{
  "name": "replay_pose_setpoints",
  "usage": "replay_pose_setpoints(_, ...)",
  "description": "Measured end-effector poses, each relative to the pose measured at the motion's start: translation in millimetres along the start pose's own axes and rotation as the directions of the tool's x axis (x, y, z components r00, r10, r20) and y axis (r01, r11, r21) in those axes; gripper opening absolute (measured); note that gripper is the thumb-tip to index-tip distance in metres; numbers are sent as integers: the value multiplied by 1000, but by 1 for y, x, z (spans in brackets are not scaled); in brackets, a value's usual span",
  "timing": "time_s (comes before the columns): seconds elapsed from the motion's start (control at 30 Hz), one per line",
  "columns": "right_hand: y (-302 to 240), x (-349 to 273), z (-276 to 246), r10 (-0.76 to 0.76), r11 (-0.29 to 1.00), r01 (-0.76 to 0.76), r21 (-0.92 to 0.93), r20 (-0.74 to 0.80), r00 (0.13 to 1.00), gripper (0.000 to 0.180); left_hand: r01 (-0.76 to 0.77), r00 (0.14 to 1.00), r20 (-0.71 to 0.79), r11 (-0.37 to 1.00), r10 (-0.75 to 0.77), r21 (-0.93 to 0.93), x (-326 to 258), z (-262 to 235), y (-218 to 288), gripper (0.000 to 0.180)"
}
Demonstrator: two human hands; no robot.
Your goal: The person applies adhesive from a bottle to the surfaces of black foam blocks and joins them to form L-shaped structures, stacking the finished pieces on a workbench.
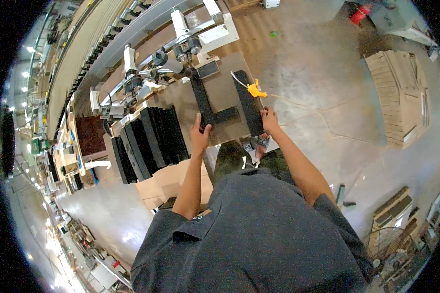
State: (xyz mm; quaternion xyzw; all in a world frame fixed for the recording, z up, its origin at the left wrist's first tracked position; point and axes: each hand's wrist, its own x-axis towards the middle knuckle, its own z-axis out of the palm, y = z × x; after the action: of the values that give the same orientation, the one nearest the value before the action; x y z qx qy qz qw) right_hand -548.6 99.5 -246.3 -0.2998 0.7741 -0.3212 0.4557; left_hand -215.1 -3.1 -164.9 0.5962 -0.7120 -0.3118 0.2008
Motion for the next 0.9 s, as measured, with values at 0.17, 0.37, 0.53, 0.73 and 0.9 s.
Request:
replay_pose_setpoints(0.17, 35, 22, 10, -143, 989, 140, 42, 63, 988, 67, -108, 989, -71, 960, 131, 260, 4, 6, -9, 72)
replay_pose_setpoints(0.37, 39, 29, -5, -109, 992, 119, -42, 193, 975, 73, -161, 963, -156, 936, 218, 312, -1, 21, -15, 67)
replay_pose_setpoints(0.53, 6, 12, -16, -108, 994, 110, 8, 265, 958, 75, -216, 935, -209, 928, 286, 304, -2, 23, -23, 69)
replay_pose_setpoints(0.73, -17, 1, -19, -27, 997, 45, -62, 262, 965, 77, -205, 945, -174, 915, 278, 349, -2, 19, -27, 68)
replay_pose_setpoints(0.9, -7, 4, -27, -11, 999, 25, -46, 278, 960, 79, -193, 952, -147, 900, 268, 391, 2, 19, -19, 68)
